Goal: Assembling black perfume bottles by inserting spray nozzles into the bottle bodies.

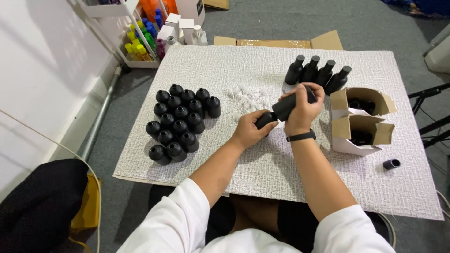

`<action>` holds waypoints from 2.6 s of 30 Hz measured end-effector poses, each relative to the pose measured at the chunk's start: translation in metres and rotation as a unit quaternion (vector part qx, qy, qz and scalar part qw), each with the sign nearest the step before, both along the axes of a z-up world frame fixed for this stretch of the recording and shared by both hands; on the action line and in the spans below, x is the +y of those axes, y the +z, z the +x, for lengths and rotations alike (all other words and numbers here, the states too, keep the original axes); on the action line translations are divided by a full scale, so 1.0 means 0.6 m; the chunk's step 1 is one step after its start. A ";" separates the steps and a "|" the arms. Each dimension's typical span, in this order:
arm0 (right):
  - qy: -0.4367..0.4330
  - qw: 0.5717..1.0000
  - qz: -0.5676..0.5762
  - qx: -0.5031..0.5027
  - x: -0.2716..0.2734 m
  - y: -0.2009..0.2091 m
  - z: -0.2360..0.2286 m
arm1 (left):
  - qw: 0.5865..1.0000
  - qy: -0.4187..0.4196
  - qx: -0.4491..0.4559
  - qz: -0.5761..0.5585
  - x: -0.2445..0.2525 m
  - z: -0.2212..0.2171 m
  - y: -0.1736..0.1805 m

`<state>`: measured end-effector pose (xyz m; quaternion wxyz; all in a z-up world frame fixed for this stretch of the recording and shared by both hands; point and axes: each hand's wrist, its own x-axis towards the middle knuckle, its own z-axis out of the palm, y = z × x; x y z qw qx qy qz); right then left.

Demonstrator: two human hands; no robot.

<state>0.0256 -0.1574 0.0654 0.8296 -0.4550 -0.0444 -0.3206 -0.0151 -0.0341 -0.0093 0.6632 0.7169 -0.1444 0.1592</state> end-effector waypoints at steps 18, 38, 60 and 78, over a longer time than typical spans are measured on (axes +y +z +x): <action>0.011 1.000 0.001 -0.029 -0.001 -0.001 -0.001 | 0.999 -0.028 0.013 -0.024 0.004 0.004 0.000; 0.006 0.998 -0.058 -0.021 -0.005 0.002 -0.001 | 0.998 -0.043 -0.012 -0.036 0.007 -0.006 0.014; 0.050 0.995 -0.037 0.084 -0.016 -0.011 0.022 | 0.999 -0.005 -0.022 0.031 0.008 -0.014 0.019; 0.134 0.988 0.075 -0.018 -0.038 -0.010 -0.004 | 0.881 -0.314 0.276 -0.224 0.038 0.004 0.027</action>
